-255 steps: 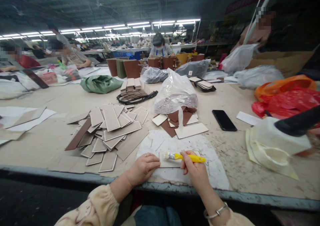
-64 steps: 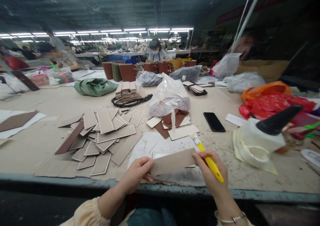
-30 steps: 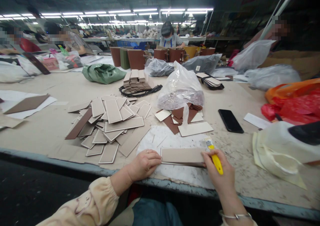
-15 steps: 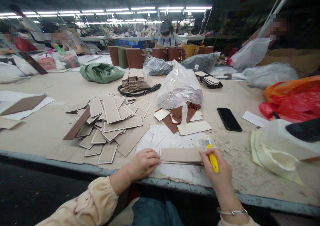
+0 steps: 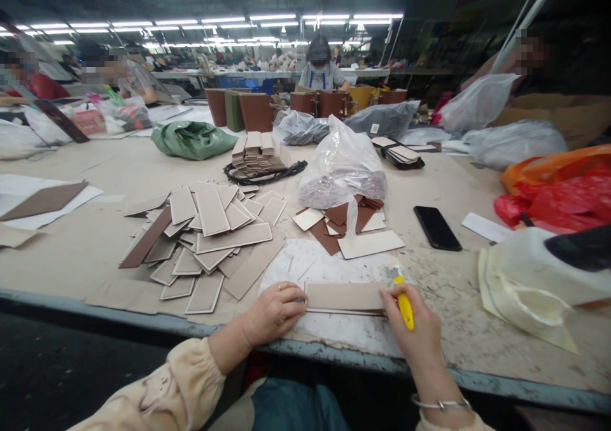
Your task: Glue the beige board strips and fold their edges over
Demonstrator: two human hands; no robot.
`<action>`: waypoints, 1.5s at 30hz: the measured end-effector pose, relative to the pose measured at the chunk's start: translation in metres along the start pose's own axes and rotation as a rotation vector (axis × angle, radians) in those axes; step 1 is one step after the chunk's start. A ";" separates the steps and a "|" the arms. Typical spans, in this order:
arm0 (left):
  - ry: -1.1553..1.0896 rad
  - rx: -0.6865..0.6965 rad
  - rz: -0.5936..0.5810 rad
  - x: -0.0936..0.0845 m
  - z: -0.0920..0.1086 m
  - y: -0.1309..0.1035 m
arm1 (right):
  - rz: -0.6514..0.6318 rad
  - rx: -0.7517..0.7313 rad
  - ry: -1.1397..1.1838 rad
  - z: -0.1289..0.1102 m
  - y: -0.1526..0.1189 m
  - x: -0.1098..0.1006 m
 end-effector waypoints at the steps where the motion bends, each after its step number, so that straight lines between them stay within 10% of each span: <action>1: 0.000 -0.001 -0.002 0.001 0.000 0.000 | 0.006 -0.013 -0.009 -0.001 0.000 0.000; 45: -0.013 -0.028 -0.089 0.010 -0.006 -0.003 | -0.044 -0.121 -0.105 -0.001 -0.003 0.009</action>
Point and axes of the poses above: each hand's wrist, its own y-axis towards the middle knuckle, its own x-axis out of the palm, z = x × y, the point moved 6 cm from there along y, towards the middle knuckle, and after that the axes turned 1 degree about x, right-handed, at the moved point
